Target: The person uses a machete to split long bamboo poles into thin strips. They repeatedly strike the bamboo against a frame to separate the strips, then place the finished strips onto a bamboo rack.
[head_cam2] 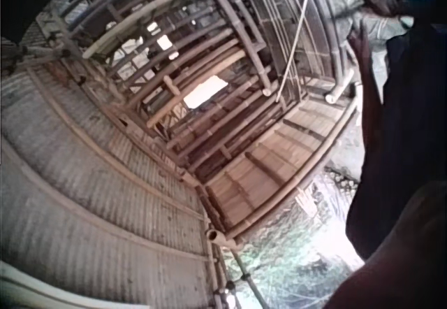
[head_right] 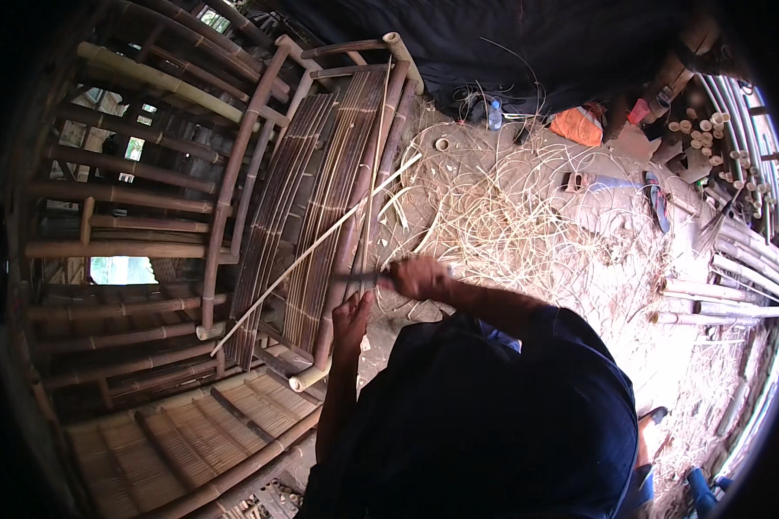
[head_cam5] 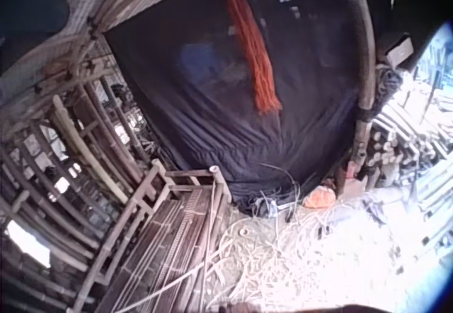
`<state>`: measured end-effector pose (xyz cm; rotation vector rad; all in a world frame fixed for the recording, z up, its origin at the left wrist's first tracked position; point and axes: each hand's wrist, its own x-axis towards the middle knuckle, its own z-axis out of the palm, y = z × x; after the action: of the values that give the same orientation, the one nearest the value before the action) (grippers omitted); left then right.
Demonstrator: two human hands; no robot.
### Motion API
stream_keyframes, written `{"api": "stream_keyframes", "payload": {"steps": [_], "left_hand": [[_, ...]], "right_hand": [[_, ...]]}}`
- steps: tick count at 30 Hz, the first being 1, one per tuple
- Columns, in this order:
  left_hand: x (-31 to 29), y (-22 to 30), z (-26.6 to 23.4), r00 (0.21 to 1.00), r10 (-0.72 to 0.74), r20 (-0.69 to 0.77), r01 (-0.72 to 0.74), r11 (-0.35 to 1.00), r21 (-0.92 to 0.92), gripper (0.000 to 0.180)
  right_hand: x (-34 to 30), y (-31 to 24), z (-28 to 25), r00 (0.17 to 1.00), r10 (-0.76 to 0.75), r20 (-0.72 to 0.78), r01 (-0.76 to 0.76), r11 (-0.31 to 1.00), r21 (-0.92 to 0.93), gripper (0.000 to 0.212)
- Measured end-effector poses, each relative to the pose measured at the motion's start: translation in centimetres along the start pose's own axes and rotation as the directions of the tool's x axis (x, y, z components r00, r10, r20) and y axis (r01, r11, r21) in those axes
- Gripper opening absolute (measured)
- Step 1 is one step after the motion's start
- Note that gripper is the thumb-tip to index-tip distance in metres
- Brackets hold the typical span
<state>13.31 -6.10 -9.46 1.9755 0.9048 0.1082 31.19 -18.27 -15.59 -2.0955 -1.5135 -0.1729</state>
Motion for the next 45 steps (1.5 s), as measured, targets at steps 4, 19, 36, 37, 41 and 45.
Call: {"api": "stream_keyframes", "payload": {"steps": [4,19,36,37,41,45], "left_hand": [[-2.2,1.4,-1.1,0.996,0.089,0.020,-0.090,0.987,0.132,0.031],[-22.0,0.1,-9.5,0.823,-0.518,0.235,0.505,0.855,0.116,0.031],[-6.0,2.4,-1.9,0.949,0.274,-0.156,-0.250,0.955,0.158,0.029],[-7.5,3.5,-2.2,0.994,-0.101,-0.049,0.097,0.992,-0.086,0.029],[-10.5,2.9,-3.6,0.990,0.035,-0.139,-0.021,0.994,0.104,0.032],[-14.3,2.7,-4.9,0.990,-0.071,-0.122,0.080,0.994,0.071,0.028]], "right_hand": [[0.6,3.3,2.3,0.979,0.115,-0.168,-0.114,0.993,0.016,0.060],[12.3,21.3,-4.3,0.855,0.506,0.110,-0.220,0.163,0.962,0.053],[12.3,10.8,-2.5,0.982,0.185,-0.020,-0.177,0.960,0.216,0.062],[12.4,13.0,-1.0,0.961,0.085,-0.261,-0.103,0.993,-0.057,0.060],[12.3,8.5,-5.0,0.978,-0.105,-0.180,0.109,0.994,0.009,0.056],[13.5,25.0,1.2,0.855,-0.296,-0.425,-0.110,0.698,-0.707,0.060]]}}
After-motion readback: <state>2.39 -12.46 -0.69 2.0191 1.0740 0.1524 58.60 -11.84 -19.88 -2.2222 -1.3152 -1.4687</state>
